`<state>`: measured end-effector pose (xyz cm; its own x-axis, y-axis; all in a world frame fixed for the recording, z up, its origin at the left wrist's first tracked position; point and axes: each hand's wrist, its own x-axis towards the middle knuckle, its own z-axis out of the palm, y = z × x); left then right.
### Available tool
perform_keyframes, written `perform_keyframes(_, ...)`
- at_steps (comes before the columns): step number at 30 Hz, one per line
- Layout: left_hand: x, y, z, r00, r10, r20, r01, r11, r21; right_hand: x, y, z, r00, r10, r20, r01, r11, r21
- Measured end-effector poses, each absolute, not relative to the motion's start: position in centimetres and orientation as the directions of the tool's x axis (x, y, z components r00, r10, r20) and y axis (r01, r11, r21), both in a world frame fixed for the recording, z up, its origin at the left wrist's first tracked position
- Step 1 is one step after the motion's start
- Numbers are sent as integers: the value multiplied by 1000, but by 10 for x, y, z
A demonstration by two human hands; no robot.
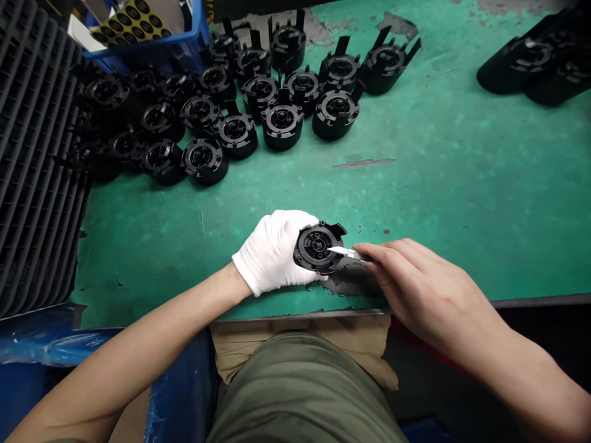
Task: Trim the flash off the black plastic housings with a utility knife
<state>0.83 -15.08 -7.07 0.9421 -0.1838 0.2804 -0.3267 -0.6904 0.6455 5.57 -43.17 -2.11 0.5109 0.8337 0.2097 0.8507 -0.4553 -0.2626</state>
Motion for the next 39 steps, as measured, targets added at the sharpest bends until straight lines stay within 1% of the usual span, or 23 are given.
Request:
perform_keyframes(4, 8, -149, -71, 953, -189, 235, -300, -678, 671, 46, -432, -28, 562, 807, 184, 814, -499, -298)
perform_keyframes(6, 7, -147, -72, 950, -197, 243, -311, -678, 666, 42, -433, -31, 582, 793, 181, 798, -515, -312)
perform_keyframes(11, 5, -146, -74, 952, -207, 226, -306, -678, 668, 36, -432, -36, 584, 793, 175, 795, -515, -320)
perform_keyframes(20, 7, -151, -61, 970, -160, 185, -244, -704, 667, 36, -427, -39, 600, 777, 191, 776, -507, -376)
perform_keyframes(22, -1, -161, -62, 977, -95, 192, -201, -719, 665, 37, -428, -39, 619, 761, 194, 760, -518, -393)
perform_keyframes(26, -22, -190, -69, 946, 186, 265, -51, -722, 690, 40, -431, -40, 645, 732, 221, 740, -524, -421)
perform_keyframes(28, -23, -197, -72, 930, 251, 269, -11, -712, 702, 42, -431, -39, 644, 724, 247, 744, -516, -426)
perform_keyframes(29, -22, -195, -71, 936, 239, 260, -18, -703, 711, 44, -432, -38, 643, 722, 256, 745, -512, -428)
perform_keyframes(30, -18, -189, -69, 953, 184, 241, -49, -692, 721, 46, -432, -37, 643, 720, 262, 745, -510, -430)
perform_keyframes(31, -14, -179, -65, 971, 97, 218, -96, -676, 730, 48, -433, -35, 645, 717, 265, 744, -511, -431)
perform_keyframes(33, -5, -150, -54, 969, -195, 152, -242, -618, 748, 53, -437, -32, 646, 714, 270, 743, -507, -436)
perform_keyframes(34, -1, -134, -48, 947, -300, 115, -279, -590, 758, 57, -439, -30, 642, 717, 271, 746, -502, -438)
perform_keyframes(35, 1, -120, -44, 931, -349, 103, -297, -567, 769, 62, -440, -29, 632, 728, 267, 752, -494, -436)
perform_keyframes(36, 3, -107, -40, 928, -355, 111, -302, -547, 781, 67, -442, -28, 614, 744, 263, 765, -479, -431)
perform_keyframes(37, 3, -98, -38, 945, -302, 128, -278, -531, 801, 72, -443, -27, 588, 766, 260, 783, -459, -420)
perform_keyframes(39, -1, -91, -39, 986, -54, 157, -163, -498, 852, 84, -443, -26, 527, 807, 266, 827, -415, -379)
